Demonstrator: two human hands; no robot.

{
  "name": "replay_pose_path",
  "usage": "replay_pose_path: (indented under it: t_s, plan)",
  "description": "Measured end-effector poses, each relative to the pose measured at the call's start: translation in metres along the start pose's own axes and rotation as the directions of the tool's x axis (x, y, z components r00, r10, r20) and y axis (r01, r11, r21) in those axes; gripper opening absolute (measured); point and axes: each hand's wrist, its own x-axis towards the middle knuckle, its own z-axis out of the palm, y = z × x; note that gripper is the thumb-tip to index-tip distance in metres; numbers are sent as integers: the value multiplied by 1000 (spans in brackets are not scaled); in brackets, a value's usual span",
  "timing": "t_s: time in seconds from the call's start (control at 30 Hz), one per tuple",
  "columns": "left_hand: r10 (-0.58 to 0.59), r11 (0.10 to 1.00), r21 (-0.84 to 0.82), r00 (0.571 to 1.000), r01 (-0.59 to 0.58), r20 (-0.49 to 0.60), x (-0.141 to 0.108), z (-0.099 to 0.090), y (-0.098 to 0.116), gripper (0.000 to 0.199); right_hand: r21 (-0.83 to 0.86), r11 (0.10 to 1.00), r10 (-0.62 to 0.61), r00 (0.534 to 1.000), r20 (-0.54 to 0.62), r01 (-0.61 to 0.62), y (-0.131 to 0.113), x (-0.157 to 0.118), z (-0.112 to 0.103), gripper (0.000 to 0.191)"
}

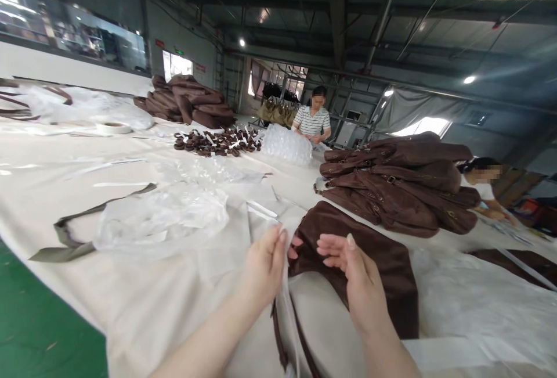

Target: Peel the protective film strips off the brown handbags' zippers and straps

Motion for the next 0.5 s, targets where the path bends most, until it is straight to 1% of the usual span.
replay_pose_path:
  t_s: [0.03,0.07,0.1,0.13,0.17,0.2,0.23,0.27,0.3,0.33,0.37,0.4,0.43,0.47,0.5]
  plan:
    - [-109,988,-108,994,108,-3,6,-9,-2,36,-83,997,10,1000,-16,-11,7,5,0,54]
    - [-208,954,-216,978,207,19,12,-17,-4,38,-195,980,40,999,2,-39,17,7,1,51]
    - [-281,905,-316,958,285,58,17,-24,-5,37,-331,941,91,994,57,-67,29,8,3,48]
    - [-328,852,-398,940,339,97,21,-30,-6,36,-478,875,156,979,131,-75,42,5,6,45]
    - [-354,808,-458,927,371,126,23,-35,-7,35,-614,787,225,954,201,-56,55,0,11,41]
    - [-365,778,-496,920,385,143,25,-37,-7,35,-722,691,280,929,242,-20,68,-7,16,35]
    - [-366,759,-519,917,393,159,25,-38,-7,35,-796,605,317,913,257,14,78,-16,22,28]
    - [-364,744,-533,913,403,182,24,-38,-7,35,-837,546,338,905,260,36,86,-25,27,21]
    - [-365,726,-542,905,423,217,22,-37,-7,35,-849,526,355,895,270,47,91,-33,31,15]
    - [-370,704,-548,892,452,260,21,-35,-6,34,-832,552,383,872,305,49,94,-41,33,9]
    - [-379,679,-551,875,485,302,19,-33,-6,33,-787,615,422,829,368,35,94,-46,34,6]
    - [-392,653,-553,856,518,337,18,-30,-5,32,-716,698,464,766,445,-7,93,-48,33,6]
    - [-405,630,-552,838,546,366,16,-28,-5,31,-630,773,499,691,524,-80,90,-49,30,7]
    - [-415,616,-548,825,565,384,16,-27,-4,30,-541,823,516,623,588,-172,88,-48,27,8]
    - [-421,612,-543,818,575,392,15,-25,-4,29,-464,849,517,585,625,-254,87,-46,23,9]
